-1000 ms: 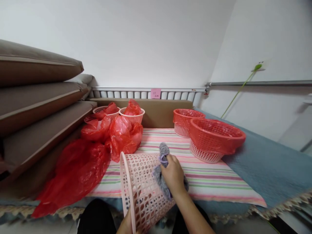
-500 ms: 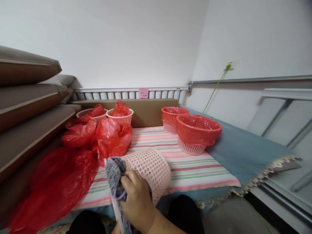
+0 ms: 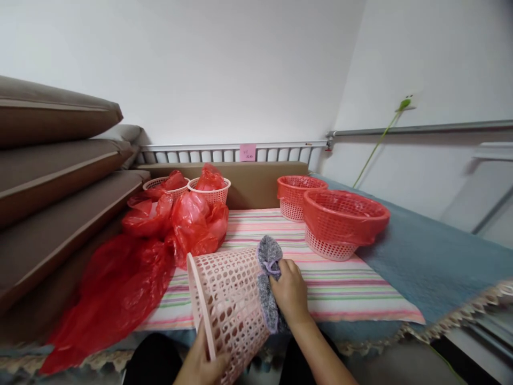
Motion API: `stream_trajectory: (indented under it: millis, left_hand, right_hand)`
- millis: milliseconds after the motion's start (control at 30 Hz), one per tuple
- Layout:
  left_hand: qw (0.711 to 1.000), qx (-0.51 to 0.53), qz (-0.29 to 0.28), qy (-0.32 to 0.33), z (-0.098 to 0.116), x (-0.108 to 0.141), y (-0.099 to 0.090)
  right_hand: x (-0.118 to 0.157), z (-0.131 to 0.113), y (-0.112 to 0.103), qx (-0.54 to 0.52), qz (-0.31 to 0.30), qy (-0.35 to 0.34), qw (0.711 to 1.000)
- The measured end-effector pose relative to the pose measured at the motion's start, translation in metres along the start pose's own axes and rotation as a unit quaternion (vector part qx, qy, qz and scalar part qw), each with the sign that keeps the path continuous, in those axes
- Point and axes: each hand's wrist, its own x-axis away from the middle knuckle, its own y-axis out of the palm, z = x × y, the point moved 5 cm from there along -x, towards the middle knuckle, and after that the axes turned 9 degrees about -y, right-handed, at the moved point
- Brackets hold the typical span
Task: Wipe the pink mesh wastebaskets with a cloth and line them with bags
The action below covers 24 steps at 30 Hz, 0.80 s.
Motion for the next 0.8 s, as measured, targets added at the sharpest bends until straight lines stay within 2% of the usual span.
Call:
stream_trajectory:
  millis: [33, 133, 200, 267, 333, 400, 467, 533, 600, 700, 800]
  left_hand:
    - [1.0, 0.01, 0.018, 0.015, 0.013, 0.0, 0.003]
    - [0.998, 0.059, 0.003, 0.004, 0.033, -0.004, 0.017]
    - [0.996, 0.092, -0.003, -0.008, 0.033, -0.006, 0.021]
    - [0.993, 0.113, 0.009, -0.011, 0.027, -0.006, 0.021]
    - [0.993, 0.113, 0.021, -0.016, 0.019, -0.004, 0.016]
    - [0.995, 0.089, 0.041, -0.017, 0.011, -0.004, 0.007]
    - [0.996, 0.038, 0.079, -0.002, 0.005, -0.004, -0.008]
    - [0.993, -0.016, 0.118, 0.019, 0.001, -0.004, -0.023]
    - [0.988, -0.039, 0.142, 0.037, -0.004, -0.004, -0.033]
    - [0.988, -0.029, 0.146, 0.05, -0.01, -0.002, -0.035]
    - [0.992, -0.017, 0.12, 0.03, -0.014, 0.003, -0.029]
  right_hand:
    - [0.0, 0.001, 0.001, -0.013, 0.002, 0.003, 1.0]
    - [-0.003, 0.006, 0.002, -0.057, 0.002, 0.032, 0.998]
    - [-0.007, 0.005, 0.003, -0.074, -0.02, 0.061, 0.995]
    - [-0.009, -0.007, 0.004, -0.097, -0.058, 0.079, 0.99]
    - [-0.005, -0.032, 0.002, -0.153, -0.095, 0.083, 0.98]
    - [0.003, -0.069, -0.005, -0.235, -0.111, 0.062, 0.964]
    - [0.013, -0.109, -0.016, -0.308, -0.11, 0.008, 0.945]
    - [0.023, -0.143, -0.026, -0.338, -0.114, -0.064, 0.932]
    - [0.03, -0.163, -0.031, -0.335, -0.117, -0.113, 0.928]
    - [0.029, -0.161, -0.028, -0.3, -0.104, -0.134, 0.939]
    - [0.016, -0.129, -0.019, -0.213, -0.074, -0.124, 0.966]
